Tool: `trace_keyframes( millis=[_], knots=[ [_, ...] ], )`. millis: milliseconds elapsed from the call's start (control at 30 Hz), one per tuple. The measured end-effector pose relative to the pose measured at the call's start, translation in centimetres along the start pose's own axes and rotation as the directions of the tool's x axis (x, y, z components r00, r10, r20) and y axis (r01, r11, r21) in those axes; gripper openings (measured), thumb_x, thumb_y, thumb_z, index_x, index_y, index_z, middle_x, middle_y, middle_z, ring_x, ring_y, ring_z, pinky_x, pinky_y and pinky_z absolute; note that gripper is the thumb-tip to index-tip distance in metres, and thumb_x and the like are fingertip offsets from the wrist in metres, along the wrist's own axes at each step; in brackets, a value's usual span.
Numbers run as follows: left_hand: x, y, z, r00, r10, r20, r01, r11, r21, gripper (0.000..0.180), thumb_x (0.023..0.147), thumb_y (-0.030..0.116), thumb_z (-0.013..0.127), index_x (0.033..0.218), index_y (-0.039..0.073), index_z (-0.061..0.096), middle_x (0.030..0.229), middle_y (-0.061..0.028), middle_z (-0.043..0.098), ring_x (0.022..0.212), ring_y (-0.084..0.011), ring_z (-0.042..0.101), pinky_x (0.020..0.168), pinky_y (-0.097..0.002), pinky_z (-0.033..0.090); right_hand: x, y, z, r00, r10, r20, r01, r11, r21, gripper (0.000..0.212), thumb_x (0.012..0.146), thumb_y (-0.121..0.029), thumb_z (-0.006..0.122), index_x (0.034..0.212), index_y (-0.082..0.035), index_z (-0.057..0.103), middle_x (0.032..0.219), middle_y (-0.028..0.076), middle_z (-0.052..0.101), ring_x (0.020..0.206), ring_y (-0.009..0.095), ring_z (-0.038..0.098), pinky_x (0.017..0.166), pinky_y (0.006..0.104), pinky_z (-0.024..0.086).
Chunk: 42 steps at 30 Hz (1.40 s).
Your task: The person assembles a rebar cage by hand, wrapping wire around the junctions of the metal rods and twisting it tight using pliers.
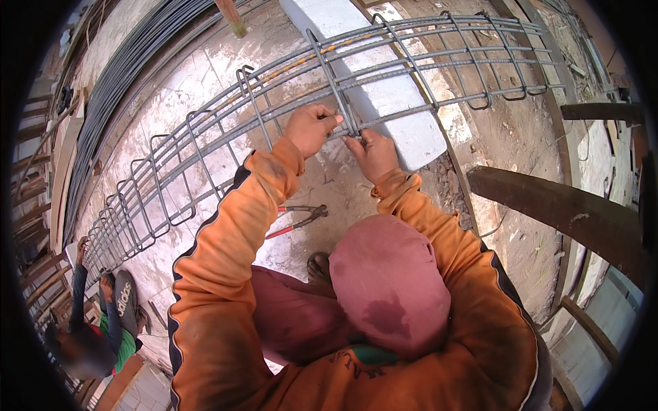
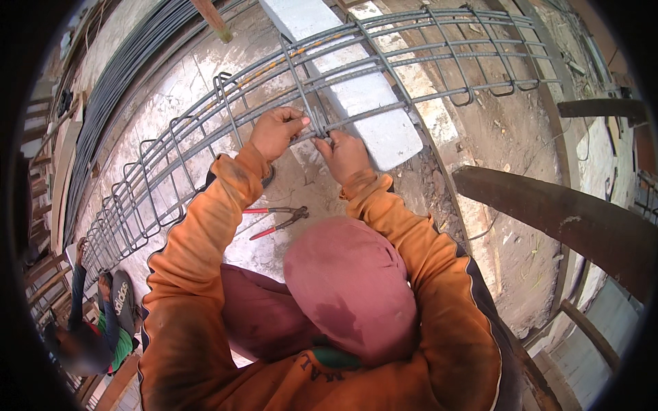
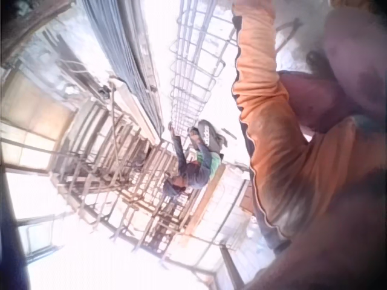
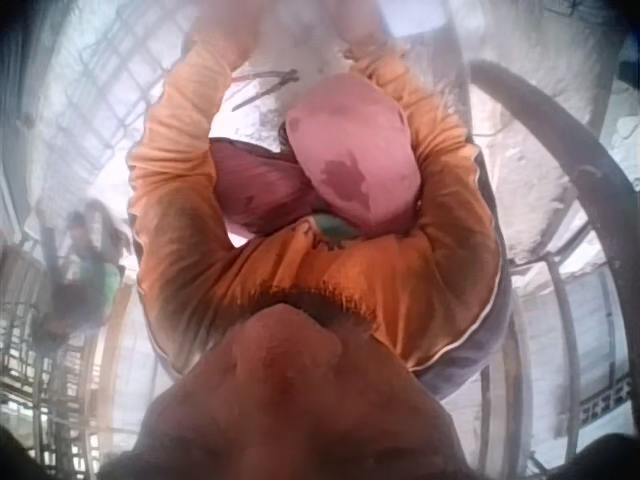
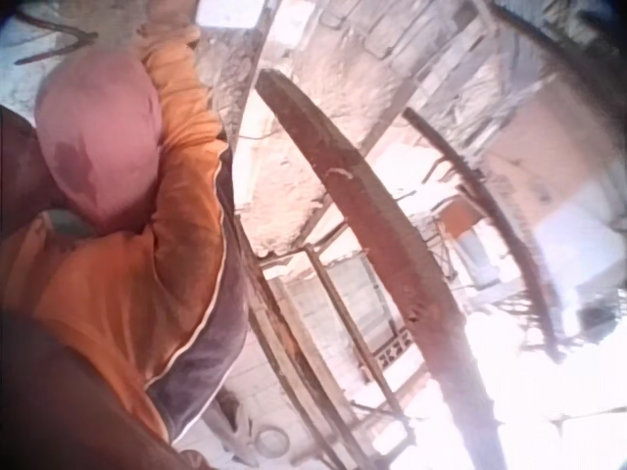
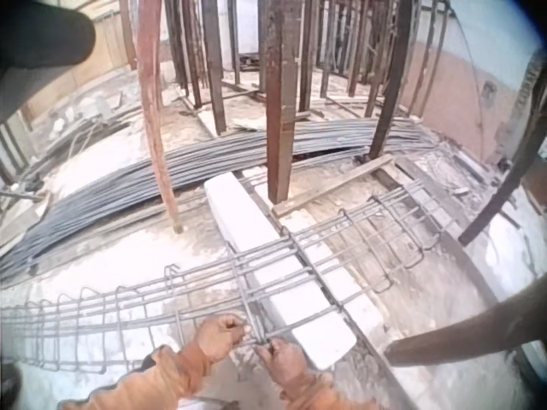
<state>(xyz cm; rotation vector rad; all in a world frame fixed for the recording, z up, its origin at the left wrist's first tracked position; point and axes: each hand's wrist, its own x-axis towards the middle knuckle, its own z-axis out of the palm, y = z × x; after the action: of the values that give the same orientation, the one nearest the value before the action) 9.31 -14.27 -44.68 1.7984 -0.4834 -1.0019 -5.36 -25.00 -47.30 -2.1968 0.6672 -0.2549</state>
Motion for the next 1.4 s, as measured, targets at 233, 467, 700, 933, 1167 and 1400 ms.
trace_keyframes(
  millis=[233,467,700,933,1167,1400],
  knots=[
    [-3.2,0.7,1.1,0.730,0.677,0.099,-0.627,0.605,0.491,0.008,0.085,0.005,0.067,0.091,-0.001,0.067,0.084,-0.0090,0.063,0.073,-0.0182,0.059,0.066,-0.0280,0.047,-0.9,-0.6,-3.0,0.942,-0.055,0.330,0.120,0.977,-0.179,0.027,0.092,-0.020,0.049,0.089,0.004,0.061,0.075,0.021,0.066,0.068,0.037,0.065,0.065,0.0431,0.051],
    [-2.8,1.0,3.4,0.902,0.409,-0.140,-0.362,0.891,0.275,0.013,0.081,0.011,0.073,0.088,0.000,0.071,0.079,-0.0067,0.065,0.072,-0.0137,0.059,0.065,-0.0263,0.046,1.7,-2.8,-11.3,0.581,0.079,0.810,-0.640,0.660,0.395,0.027,0.092,-0.011,0.046,0.112,0.005,0.058,0.073,0.007,0.062,0.051,0.010,0.049,0.050,0.0240,0.043],
    [-3.0,1.5,5.4,0.936,0.069,-0.344,-0.066,0.998,0.020,0.011,0.079,0.009,0.072,0.088,0.001,0.071,0.080,-0.0071,0.069,0.071,-0.0111,0.060,0.065,-0.0269,0.048,2.8,-9.5,-10.9,0.535,-0.023,0.845,0.292,0.943,-0.159,0.030,0.083,-0.015,0.049,0.101,0.006,0.061,0.068,0.011,0.064,0.061,0.019,0.062,0.055,0.0348,0.049],
    [-2.6,-1.4,2.2,0.935,0.353,0.040,-0.346,0.930,-0.124,0.014,0.080,0.004,0.064,0.092,0.002,0.070,0.085,-0.0092,0.070,0.072,-0.0167,0.062,0.071,-0.0294,0.049,7.2,-13.2,-9.1,0.531,0.029,0.847,0.203,0.966,-0.161,0.032,0.085,-0.021,0.047,0.074,0.002,0.066,0.059,0.012,0.062,0.053,0.020,0.061,0.053,0.0352,0.049],
    [-2.1,-2.1,0.8,0.952,0.292,0.091,-0.267,0.939,-0.217,0.016,0.084,0.004,0.063,0.097,-0.002,0.069,0.089,-0.0090,0.070,0.083,-0.0150,0.062,0.079,-0.0295,0.049,9.3,-15.4,-8.8,0.490,0.093,0.867,0.335,0.898,-0.285,0.041,0.090,-0.027,0.043,0.075,0.005,0.064,0.062,0.012,0.063,0.053,0.019,0.062,0.050,0.0323,0.050],
    [-2.0,-0.3,0.7,0.964,0.234,0.124,-0.195,0.944,-0.267,0.022,0.084,0.001,0.066,0.106,-0.002,0.065,0.092,-0.0088,0.069,0.088,-0.0141,0.063,0.083,-0.0271,0.049,11.2,-10.4,-8.0,0.514,0.384,0.767,0.002,0.894,-0.449,0.067,0.093,-0.054,0.044,0.092,0.011,0.063,0.072,0.015,0.068,0.054,0.018,0.063,0.047,0.0323,0.050]
  ],
)
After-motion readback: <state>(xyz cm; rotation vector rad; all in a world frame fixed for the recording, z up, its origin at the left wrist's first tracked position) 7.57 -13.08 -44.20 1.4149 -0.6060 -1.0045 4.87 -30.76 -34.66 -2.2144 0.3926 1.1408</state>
